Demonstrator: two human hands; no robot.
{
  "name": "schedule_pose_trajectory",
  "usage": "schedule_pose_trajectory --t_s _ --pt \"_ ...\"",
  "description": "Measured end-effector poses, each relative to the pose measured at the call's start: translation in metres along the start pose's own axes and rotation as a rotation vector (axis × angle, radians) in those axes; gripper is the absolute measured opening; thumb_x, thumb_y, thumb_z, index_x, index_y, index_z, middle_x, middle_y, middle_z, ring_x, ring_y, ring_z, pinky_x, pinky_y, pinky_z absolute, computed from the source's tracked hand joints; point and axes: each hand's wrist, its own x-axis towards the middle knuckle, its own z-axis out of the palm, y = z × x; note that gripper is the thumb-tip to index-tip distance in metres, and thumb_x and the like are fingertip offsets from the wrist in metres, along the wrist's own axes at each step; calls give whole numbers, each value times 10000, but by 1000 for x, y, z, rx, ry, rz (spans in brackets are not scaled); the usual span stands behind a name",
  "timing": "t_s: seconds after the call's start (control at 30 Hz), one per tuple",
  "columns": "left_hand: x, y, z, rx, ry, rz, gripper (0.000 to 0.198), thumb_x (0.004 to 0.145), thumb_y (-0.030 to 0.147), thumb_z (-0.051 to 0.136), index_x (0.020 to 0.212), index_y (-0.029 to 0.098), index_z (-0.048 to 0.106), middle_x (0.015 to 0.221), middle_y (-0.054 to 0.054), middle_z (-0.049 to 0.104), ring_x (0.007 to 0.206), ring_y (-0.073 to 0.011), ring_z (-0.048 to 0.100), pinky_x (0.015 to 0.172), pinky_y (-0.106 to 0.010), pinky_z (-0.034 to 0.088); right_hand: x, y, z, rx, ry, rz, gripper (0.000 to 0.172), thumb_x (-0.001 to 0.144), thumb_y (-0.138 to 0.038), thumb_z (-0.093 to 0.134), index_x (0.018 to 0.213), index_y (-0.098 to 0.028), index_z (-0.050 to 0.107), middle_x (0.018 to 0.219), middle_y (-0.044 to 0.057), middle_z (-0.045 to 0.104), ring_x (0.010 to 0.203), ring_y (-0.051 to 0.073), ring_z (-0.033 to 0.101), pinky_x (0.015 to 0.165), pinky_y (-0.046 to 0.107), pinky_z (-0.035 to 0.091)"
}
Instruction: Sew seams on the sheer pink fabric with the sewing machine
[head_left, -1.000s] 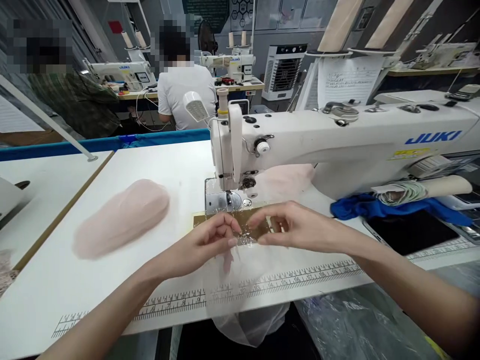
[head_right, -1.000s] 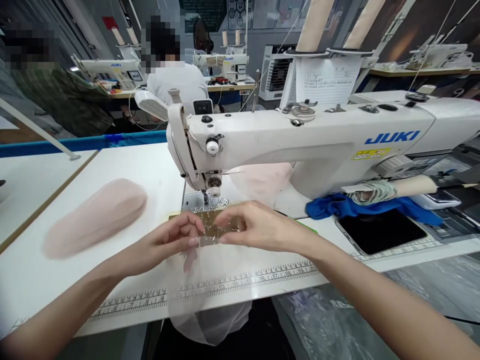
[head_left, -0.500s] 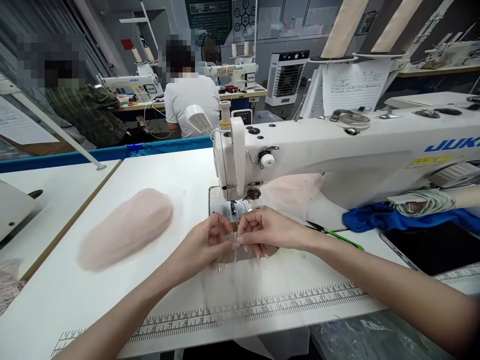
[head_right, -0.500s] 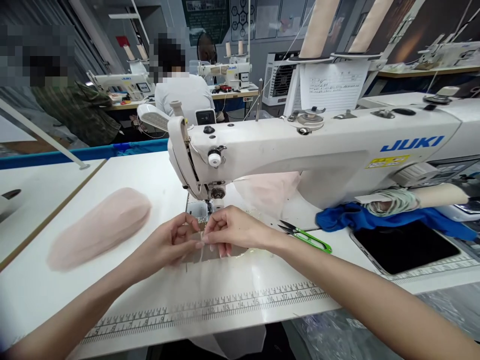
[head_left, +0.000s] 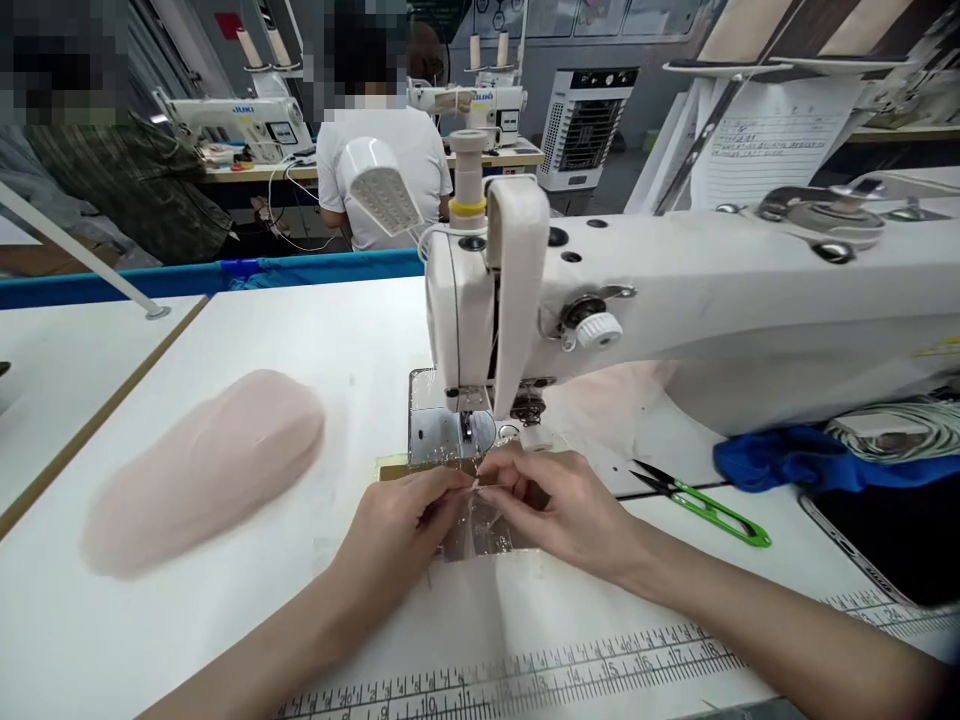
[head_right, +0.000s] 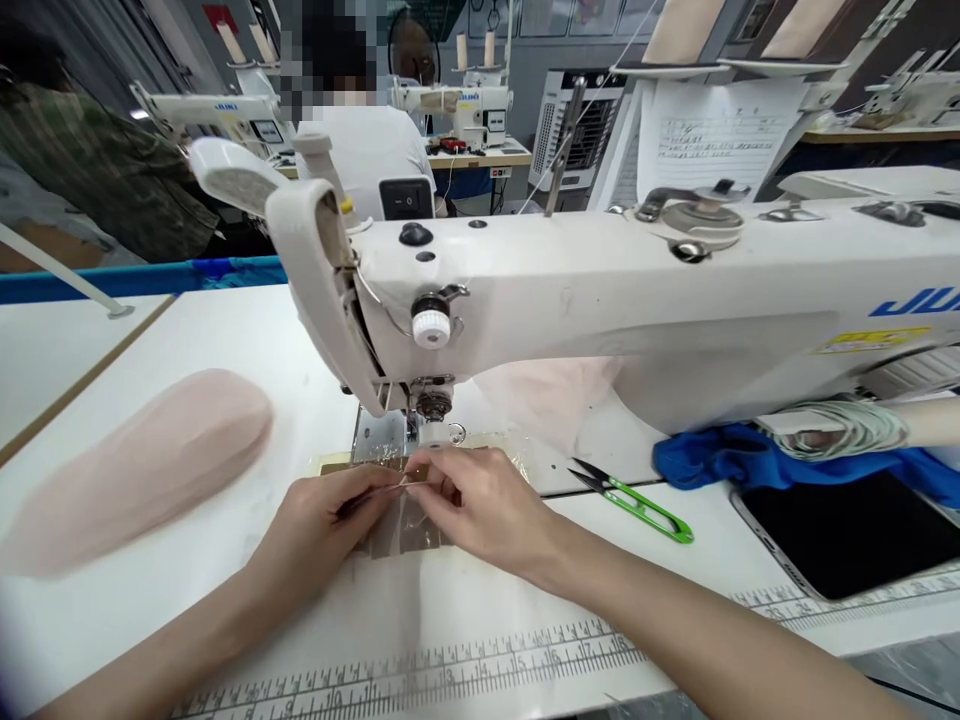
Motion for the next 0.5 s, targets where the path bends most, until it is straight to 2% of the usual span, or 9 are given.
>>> schedule_pose_trajectory --t_s 0.2,0.5 --pt "-2 -2 2 43 33 46 160 922 231 481 917 224 641 845 -10 740 647 -130 661 578 -254 508 1 -4 -2 -33 -12 -48 97 909 -226 539 947 -175 612 666 -18 602 557 92 538 549 219 450" --pt "-4 0 2 78 28 67 155 930 220 471 932 232 626 805 12 732 615 -113 646 559 -225 492 0 -7 -2 -2 -23 -111 81 922 -208 482 919 -180 559 690 -12 578 561 86 501 514 206 414"
